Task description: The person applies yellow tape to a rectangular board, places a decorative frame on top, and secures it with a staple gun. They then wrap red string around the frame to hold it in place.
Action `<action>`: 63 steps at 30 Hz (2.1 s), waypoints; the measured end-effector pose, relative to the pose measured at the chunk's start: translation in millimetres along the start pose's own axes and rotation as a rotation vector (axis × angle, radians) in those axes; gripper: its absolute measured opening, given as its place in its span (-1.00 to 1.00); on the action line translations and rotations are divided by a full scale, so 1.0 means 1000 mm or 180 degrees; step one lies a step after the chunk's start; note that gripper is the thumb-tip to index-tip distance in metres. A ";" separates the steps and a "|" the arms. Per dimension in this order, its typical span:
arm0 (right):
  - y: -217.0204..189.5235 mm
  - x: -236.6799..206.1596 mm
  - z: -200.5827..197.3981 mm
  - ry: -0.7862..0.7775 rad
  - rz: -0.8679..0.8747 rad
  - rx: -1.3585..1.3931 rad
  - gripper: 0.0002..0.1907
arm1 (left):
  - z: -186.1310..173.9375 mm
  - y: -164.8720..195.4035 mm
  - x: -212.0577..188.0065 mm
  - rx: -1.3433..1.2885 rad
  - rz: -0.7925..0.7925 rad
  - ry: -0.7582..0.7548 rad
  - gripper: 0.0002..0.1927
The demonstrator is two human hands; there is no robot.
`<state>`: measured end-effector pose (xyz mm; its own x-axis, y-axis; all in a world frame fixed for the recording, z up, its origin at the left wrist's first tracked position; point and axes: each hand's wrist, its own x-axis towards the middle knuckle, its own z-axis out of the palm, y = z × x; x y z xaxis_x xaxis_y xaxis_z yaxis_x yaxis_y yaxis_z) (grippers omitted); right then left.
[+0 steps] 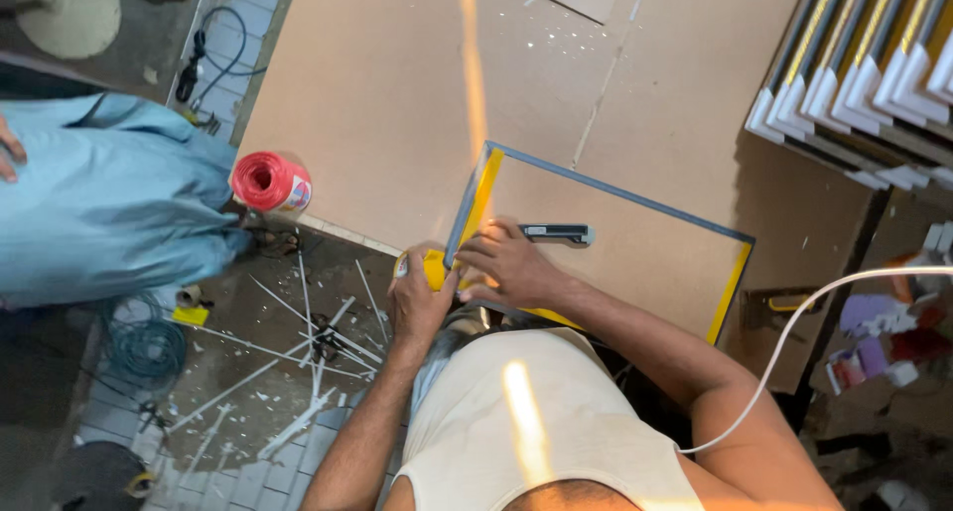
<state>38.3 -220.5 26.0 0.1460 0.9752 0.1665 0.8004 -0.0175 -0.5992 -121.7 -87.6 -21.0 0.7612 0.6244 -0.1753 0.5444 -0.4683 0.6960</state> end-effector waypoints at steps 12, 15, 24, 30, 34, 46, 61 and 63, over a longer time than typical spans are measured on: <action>0.018 -0.180 -0.047 0.2690 0.2625 0.0695 -0.88 | 0.084 0.178 0.028 0.0133 0.2432 -0.1719 -0.60; 0.053 -0.249 -0.045 0.3359 0.3378 0.0318 -0.92 | 0.104 0.194 0.054 0.0828 0.2403 -0.2378 -0.32; 0.130 -0.401 -0.041 0.3890 0.4015 0.1388 -0.81 | 0.104 0.264 0.116 0.1203 0.1560 -0.2684 -0.79; 0.115 -0.339 -0.071 0.3331 0.2493 0.3322 -0.22 | 0.112 0.328 0.064 -0.0906 0.1293 -0.3473 -0.72; 0.102 -0.308 -0.100 0.2771 0.1683 0.5615 0.08 | 0.131 0.335 0.043 -0.2258 0.1173 -0.3668 -0.69; 0.070 -0.339 -0.137 0.2705 0.0905 0.5907 -0.06 | 0.191 0.329 0.018 -0.3753 0.1237 -0.3238 -0.65; 0.075 -0.369 -0.117 0.3662 0.3232 0.2338 -0.84 | 0.173 0.349 0.029 -0.0326 0.2116 -0.3735 -0.43; 0.094 -0.395 -0.114 0.3715 0.3396 0.0252 -0.88 | 0.167 0.339 0.047 0.0710 0.2524 -0.3514 -0.30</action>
<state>121.8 -632.1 -7.0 0.9765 -0.1772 0.1229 0.0161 -0.5081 -0.8611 157.7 -320.8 90.4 0.7166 -0.6210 -0.3174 -0.1980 -0.6176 0.7612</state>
